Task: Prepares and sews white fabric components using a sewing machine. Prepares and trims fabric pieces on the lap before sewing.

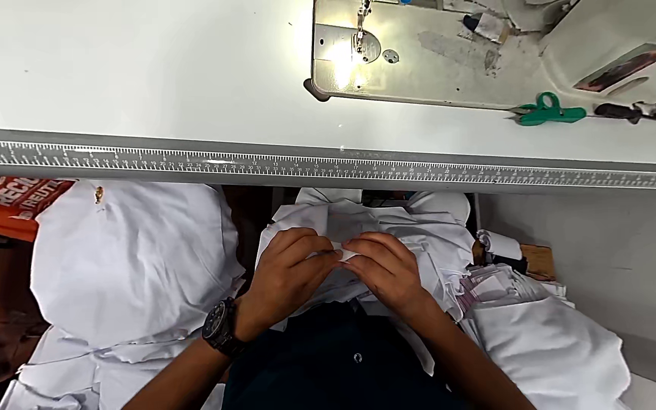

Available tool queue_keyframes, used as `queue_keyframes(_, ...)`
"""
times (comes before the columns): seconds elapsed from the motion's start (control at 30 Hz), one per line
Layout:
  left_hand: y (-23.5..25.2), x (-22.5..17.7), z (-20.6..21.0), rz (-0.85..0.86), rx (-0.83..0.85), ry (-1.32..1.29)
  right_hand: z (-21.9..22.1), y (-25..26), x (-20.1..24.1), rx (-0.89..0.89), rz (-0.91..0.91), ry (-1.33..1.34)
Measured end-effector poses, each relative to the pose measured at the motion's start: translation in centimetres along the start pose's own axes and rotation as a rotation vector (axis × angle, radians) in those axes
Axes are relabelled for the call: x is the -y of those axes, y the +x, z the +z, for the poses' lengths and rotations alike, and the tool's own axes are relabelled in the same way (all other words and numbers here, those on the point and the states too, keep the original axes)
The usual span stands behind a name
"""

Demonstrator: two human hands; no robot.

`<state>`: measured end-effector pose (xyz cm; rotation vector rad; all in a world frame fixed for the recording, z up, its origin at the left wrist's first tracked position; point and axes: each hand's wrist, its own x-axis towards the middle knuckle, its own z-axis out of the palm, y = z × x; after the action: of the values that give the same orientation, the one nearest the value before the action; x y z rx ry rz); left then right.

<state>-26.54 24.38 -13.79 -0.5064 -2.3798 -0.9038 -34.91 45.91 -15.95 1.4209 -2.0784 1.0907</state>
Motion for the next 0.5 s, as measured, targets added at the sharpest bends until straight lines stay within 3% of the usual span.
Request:
queue_keyframes(0.3,-0.2,1.3,-0.2,-0.287,-0.021,-0.287,-4.1,-2.1,-3.5,0.195,0.107,-0.107)
queue_keyframes(0.5,-0.2,1.5,0.8,-0.439,-0.061,-0.435,-4.5,-2.6,-3.7,0.027,0.254,0.254)
